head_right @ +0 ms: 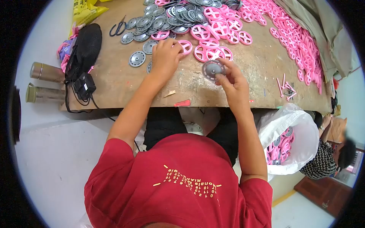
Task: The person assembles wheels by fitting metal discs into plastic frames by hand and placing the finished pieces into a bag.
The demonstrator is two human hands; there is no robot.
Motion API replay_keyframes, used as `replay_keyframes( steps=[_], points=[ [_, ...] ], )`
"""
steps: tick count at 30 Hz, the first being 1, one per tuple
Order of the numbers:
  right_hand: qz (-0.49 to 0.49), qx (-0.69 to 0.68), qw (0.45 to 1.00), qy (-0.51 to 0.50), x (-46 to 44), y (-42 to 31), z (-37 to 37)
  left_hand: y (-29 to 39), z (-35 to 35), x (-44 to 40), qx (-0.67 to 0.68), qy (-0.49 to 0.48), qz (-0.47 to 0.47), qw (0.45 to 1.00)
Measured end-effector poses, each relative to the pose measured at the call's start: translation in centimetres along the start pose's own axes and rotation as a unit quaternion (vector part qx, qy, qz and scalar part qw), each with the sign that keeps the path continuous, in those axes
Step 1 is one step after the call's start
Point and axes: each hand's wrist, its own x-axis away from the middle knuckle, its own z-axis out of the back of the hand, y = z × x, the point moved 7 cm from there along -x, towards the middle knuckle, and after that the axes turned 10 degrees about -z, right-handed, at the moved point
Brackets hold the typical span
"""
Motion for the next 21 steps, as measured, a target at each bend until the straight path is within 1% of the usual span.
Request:
replay_keyframes(
  steps=[1,2,3,4,5,7,8,9,11,13,15,16,17,18,20,21],
  points=[
    [0.002,-0.005,1.0,0.003,-0.1,-0.2,0.1,0.2,0.6,0.0,0.056,0.02,0.014,0.998],
    [0.017,-0.033,0.999,0.025,-0.1,-0.7,0.4,1.2,1.0,0.1,0.055,0.016,0.01,0.998],
    [0.032,-0.061,0.997,0.046,0.1,-1.4,0.7,1.0,0.1,1.0,0.329,0.004,0.161,0.931],
    [0.035,-0.076,0.995,0.053,0.3,-1.7,0.7,2.0,-1.6,2.3,0.568,-0.009,0.298,0.767],
    [0.035,-0.079,0.995,0.055,0.3,-1.5,0.5,3.3,-1.3,2.6,0.566,-0.012,0.298,0.768],
    [0.067,0.038,0.994,0.081,0.7,-1.8,0.2,5.9,-1.6,3.3,0.687,0.035,0.351,0.635],
    [0.14,0.188,0.965,0.119,1.7,-3.2,-0.3,7.0,-1.1,3.3,0.698,0.045,0.356,0.619],
    [0.139,0.186,0.965,0.121,2.0,-3.0,-0.4,7.1,-1.4,3.5,0.698,0.042,0.357,0.62],
    [0.189,0.246,0.94,0.144,3.0,-3.1,-0.8,7.3,-1.4,3.5,0.654,0.033,0.288,0.699],
    [0.178,0.264,0.938,0.14,2.9,-2.7,0.0,7.8,-1.5,3.7,0.648,0.025,0.284,0.706],
    [0.078,0.132,0.986,0.061,2.7,-1.7,0.5,8.3,-1.5,3.8,0.642,0.016,0.278,0.714],
    [0.077,0.131,0.986,0.065,2.8,-1.6,0.6,8.3,-0.7,3.5,0.562,0.015,0.226,0.795],
    [0.057,0.102,0.991,0.064,2.8,-1.2,0.5,8.6,0.1,3.2,0.473,0.016,0.172,0.864],
    [0.037,0.074,0.995,0.063,2.8,-0.8,0.5,8.8,-0.1,3.3,0.473,0.014,0.172,0.864],
    [0.034,0.075,0.995,0.063,3.0,-0.7,0.6,9.2,0.5,3.0,0.444,0.075,0.132,0.883],
    [0.031,0.077,0.995,0.063,3.1,-0.7,0.7,9.2,0.7,3.0,0.444,0.074,0.132,0.883]
  ],
)
